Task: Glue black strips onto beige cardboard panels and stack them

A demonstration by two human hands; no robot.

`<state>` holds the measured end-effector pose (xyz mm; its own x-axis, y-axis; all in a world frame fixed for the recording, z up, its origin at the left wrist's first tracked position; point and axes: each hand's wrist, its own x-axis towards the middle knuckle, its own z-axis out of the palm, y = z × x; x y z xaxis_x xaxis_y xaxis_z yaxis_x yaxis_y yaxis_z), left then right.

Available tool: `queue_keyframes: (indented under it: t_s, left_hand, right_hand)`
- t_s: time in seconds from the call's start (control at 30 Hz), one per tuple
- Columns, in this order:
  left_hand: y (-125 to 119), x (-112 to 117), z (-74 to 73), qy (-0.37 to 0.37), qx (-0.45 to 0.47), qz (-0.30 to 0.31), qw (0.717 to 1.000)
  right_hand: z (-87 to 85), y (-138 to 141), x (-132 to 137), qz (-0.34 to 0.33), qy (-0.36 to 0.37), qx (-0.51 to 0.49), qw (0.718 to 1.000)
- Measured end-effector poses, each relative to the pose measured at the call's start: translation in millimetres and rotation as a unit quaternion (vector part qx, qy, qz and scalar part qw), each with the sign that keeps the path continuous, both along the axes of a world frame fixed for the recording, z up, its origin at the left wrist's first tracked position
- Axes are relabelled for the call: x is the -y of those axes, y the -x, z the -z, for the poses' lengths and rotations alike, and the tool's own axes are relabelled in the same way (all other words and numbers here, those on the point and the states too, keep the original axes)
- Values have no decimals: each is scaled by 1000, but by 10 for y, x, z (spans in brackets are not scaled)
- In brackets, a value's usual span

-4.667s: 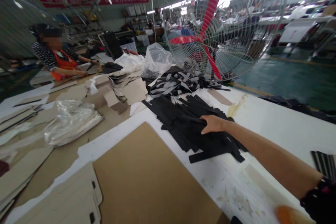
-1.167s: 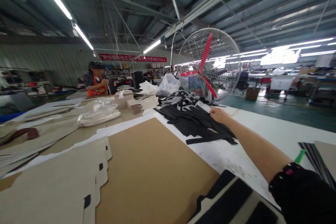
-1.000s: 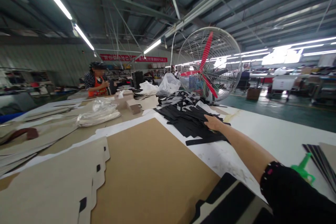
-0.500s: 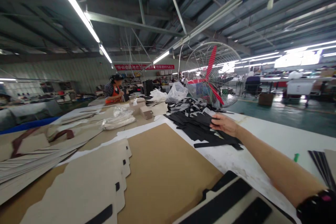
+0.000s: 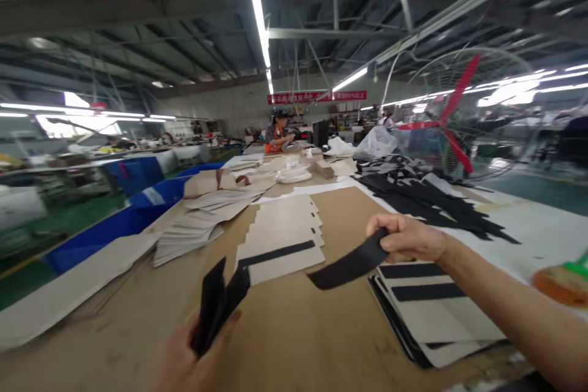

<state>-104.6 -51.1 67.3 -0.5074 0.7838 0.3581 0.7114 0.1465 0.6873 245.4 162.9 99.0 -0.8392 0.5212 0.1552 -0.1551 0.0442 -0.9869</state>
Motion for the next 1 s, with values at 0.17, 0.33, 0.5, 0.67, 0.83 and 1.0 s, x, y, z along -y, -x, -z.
queue_keyframes:
  t_s: [0.17, 0.33, 0.5, 0.67, 0.83, 1.0]
  left_hand:
    - [-317, 288, -121, 117, 202, 200, 952]
    - [-374, 509, 46, 119, 236, 88, 960]
    - [-209, 653, 321, 42, 282, 56, 957]
    - [-216, 696, 434, 58, 270, 69, 959]
    - [189, 875, -6, 94, 116, 0, 989]
    - [886, 619, -238, 136, -77, -42, 987]
  right_hand:
    - [124, 1010, 706, -108, -35, 72, 991]
    - [277, 1563, 1175, -40, 30, -23, 998]
    - [467, 1783, 1394, -48, 51, -26, 997]
    - [551, 1901, 1542, -38, 77, -49, 995]
    - [378, 1359, 1235, 66, 201, -134, 968]
    - [487, 856, 570, 207, 218, -132, 944]
